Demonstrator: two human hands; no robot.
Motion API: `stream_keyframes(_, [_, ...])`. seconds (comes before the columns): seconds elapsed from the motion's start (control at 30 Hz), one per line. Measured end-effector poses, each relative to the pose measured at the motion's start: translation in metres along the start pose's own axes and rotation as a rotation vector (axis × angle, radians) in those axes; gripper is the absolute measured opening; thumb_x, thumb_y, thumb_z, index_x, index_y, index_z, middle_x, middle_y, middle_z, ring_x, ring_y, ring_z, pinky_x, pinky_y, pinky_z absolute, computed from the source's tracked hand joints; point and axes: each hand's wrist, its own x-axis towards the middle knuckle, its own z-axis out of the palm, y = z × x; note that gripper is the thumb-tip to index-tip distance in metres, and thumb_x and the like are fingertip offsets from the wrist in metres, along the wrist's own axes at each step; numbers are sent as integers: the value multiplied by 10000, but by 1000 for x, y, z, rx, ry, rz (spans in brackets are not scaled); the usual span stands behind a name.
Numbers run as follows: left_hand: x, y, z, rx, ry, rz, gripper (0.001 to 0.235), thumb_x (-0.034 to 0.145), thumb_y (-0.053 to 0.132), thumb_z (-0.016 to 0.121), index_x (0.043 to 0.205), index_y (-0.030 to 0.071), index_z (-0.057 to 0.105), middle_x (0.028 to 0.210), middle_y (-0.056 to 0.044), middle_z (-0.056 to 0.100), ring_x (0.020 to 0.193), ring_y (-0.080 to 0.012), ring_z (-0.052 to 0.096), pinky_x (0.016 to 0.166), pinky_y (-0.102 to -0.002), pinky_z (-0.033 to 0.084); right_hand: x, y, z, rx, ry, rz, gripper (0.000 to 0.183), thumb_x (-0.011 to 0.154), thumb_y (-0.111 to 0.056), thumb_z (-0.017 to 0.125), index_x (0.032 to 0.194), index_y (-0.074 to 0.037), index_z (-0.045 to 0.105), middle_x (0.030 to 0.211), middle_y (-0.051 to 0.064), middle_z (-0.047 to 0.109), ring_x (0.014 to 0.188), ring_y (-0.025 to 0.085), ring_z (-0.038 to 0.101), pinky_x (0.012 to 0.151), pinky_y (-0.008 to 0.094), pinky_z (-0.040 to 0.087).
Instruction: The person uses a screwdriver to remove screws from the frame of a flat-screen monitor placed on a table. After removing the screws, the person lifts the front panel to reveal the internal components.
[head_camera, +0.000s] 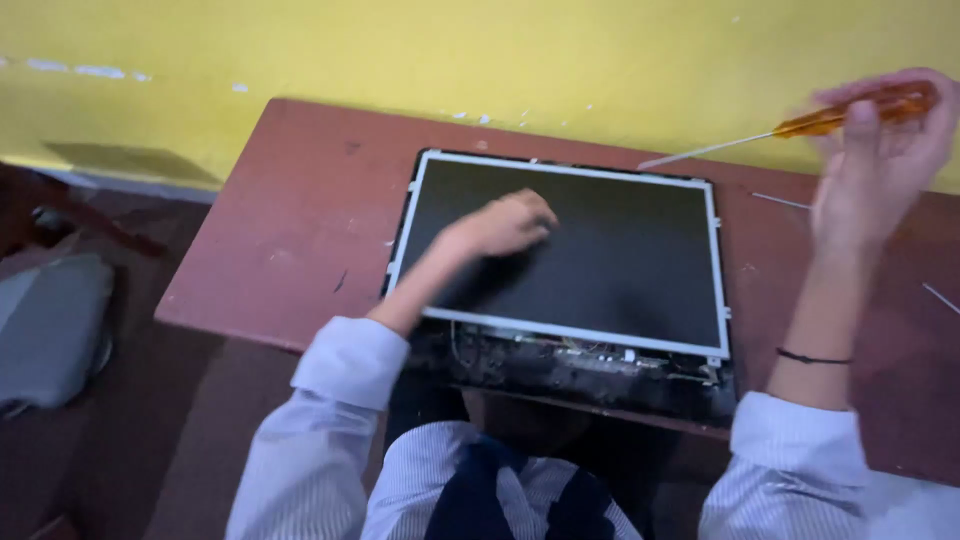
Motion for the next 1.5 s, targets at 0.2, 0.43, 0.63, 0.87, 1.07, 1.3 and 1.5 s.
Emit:
stream_keyframes(0.2, [78,39,68,192,-24,-130,296,985,313,548,1250,215,634,1315,-76,563,1243,-353,523,952,-596,459,-7,22,2,4,120,67,235,1271,-378,505,1462,-288,401,1155,97,486,842,245,503,750,361,451])
stream_keyframes(0.43, [159,3,128,460,379,-126,395,823,306,721,1194,190,655,1192,-96,589,1116,-343,567,878,-535,476,20,50,2,-81,113,129,257,1224,-453,442,1363,-241,399,973,62,449,694,170,418,585,275,320])
stream_keyframes(0.63, [219,2,151,457,386,-175,482,837,377,699,1264,178,598,1225,-67,648,1094,-322,623,915,-522,446,38,69,8,-181,317,32,543,1041,-694,507,1253,-197,456,803,7,432,590,90,386,447,211,275])
stream_keyframes(0.87, [236,4,139,130,169,-208,406,980,477,526,1252,233,704,1227,-36,732,1047,-330,720,788,-535,551,39,112,-6,-114,408,5,546,1024,-703,474,1212,-191,444,735,20,423,515,106,349,388,225,238])
stream_keyframes(1.07, [225,14,126,92,193,-144,453,1008,486,521,1301,199,714,1173,-43,760,972,-285,737,693,-466,570,37,143,-12,-52,358,-50,459,1079,-628,445,1202,-186,434,726,23,408,486,105,329,377,225,248])
stream_keyframes(1.3, [225,14,124,101,199,-135,456,1007,476,532,1298,172,708,1190,-45,756,982,-290,735,730,-479,568,41,141,-1,-19,351,29,497,1039,-676,464,1154,-197,397,721,35,374,510,112,290,414,230,211])
stream_keyframes(1.5, [226,16,125,87,183,-159,464,1015,469,521,1325,168,692,1207,-40,746,991,-296,728,770,-490,560,42,133,12,-175,413,-9,481,1061,-646,425,1146,-173,406,730,35,388,532,123,335,417,241,225])
